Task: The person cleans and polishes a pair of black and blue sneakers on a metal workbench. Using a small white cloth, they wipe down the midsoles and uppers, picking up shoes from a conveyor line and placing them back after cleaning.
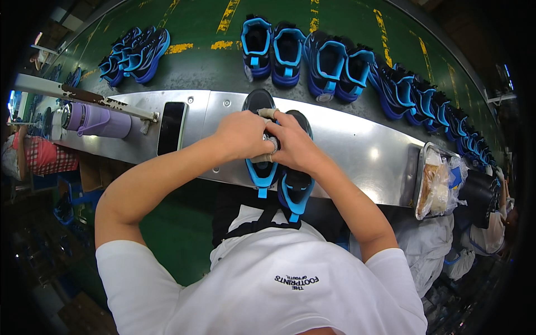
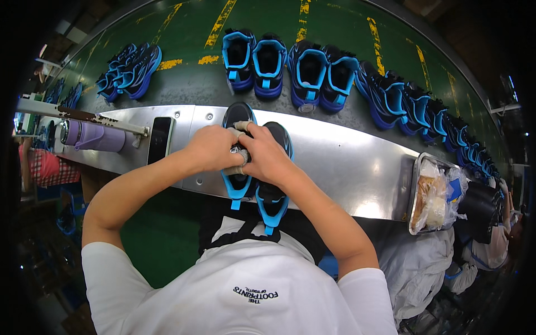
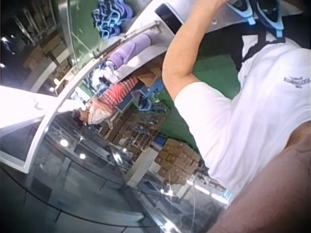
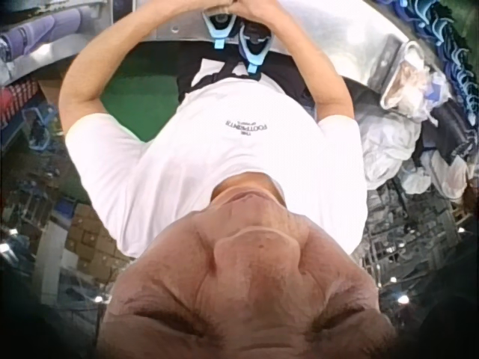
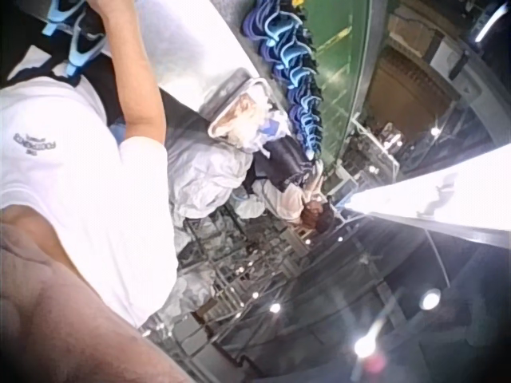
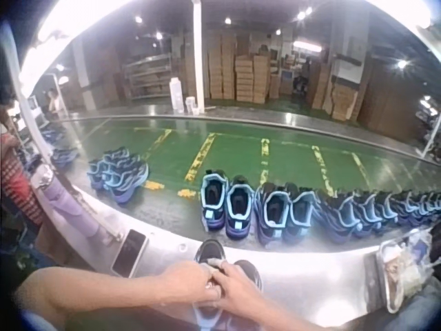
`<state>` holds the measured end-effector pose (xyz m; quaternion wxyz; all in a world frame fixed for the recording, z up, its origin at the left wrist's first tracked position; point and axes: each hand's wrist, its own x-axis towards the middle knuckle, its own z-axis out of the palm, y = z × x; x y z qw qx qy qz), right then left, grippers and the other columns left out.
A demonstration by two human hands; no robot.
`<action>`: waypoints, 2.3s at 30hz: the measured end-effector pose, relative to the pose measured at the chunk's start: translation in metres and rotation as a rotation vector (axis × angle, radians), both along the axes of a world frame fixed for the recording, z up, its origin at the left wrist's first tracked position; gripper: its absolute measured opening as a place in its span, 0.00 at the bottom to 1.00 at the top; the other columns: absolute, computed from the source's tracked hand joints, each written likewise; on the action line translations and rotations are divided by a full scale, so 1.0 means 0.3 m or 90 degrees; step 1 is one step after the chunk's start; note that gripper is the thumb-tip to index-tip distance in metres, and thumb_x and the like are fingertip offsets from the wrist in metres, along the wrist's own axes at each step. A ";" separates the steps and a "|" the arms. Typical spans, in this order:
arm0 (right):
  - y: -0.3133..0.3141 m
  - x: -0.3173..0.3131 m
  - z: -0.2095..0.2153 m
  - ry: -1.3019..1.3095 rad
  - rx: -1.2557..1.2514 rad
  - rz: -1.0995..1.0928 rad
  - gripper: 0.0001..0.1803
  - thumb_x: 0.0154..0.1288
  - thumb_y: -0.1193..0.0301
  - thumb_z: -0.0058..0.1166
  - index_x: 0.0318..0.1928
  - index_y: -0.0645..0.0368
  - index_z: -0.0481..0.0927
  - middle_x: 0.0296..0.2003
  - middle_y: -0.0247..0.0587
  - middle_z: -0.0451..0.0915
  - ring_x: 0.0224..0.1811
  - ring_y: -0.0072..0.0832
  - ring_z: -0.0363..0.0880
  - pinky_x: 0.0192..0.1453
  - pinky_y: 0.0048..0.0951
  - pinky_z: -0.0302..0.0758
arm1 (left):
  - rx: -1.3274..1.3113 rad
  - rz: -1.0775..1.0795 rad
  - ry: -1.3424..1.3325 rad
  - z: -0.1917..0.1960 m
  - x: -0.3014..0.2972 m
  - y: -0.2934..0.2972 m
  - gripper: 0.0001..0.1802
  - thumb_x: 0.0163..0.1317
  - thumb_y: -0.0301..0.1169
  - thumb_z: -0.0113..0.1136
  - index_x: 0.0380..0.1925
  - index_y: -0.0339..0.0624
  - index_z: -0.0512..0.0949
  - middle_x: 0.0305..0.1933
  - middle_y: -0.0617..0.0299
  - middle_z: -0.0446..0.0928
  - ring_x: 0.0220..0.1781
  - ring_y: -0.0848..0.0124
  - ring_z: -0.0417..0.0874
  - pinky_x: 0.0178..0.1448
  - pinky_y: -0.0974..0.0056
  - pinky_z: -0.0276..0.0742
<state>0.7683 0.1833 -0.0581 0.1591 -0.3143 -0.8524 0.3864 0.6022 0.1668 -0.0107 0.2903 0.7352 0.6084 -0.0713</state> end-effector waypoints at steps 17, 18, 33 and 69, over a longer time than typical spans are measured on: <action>0.013 -0.153 0.022 0.007 -0.163 0.094 0.22 0.54 0.67 0.67 0.52 0.48 0.85 0.38 0.41 0.76 0.45 0.37 0.73 0.53 0.35 0.70 | 0.107 0.340 -0.607 -0.155 -0.152 -0.454 0.05 0.61 0.25 0.61 0.35 0.34 0.77 0.33 0.60 0.73 0.29 0.74 0.73 0.35 0.69 0.71; 0.001 -0.169 0.005 0.004 -0.161 0.093 0.22 0.54 0.67 0.67 0.52 0.48 0.85 0.38 0.41 0.76 0.45 0.37 0.73 0.53 0.35 0.70 | 0.065 0.320 -0.548 -0.146 -0.164 -0.466 0.04 0.61 0.21 0.59 0.36 0.34 0.77 0.35 0.61 0.73 0.34 0.75 0.74 0.40 0.71 0.71; -0.044 -0.149 0.208 -0.096 0.001 0.021 0.17 0.56 0.60 0.65 0.44 0.54 0.85 0.34 0.46 0.79 0.40 0.41 0.77 0.45 0.38 0.73 | 0.228 -0.051 -0.256 0.086 0.050 -0.523 0.21 0.63 0.44 0.55 0.55 0.54 0.79 0.37 0.47 0.75 0.38 0.53 0.73 0.45 0.53 0.64; 0.170 -2.996 0.233 -0.326 0.183 -0.154 0.22 0.57 0.47 0.57 0.41 0.50 0.86 0.28 0.50 0.84 0.34 0.47 0.83 0.40 0.45 0.78 | 0.368 0.276 0.025 -0.202 -3.717 0.349 0.15 0.66 0.42 0.49 0.43 0.51 0.82 0.42 0.44 0.79 0.47 0.45 0.78 0.50 0.47 0.73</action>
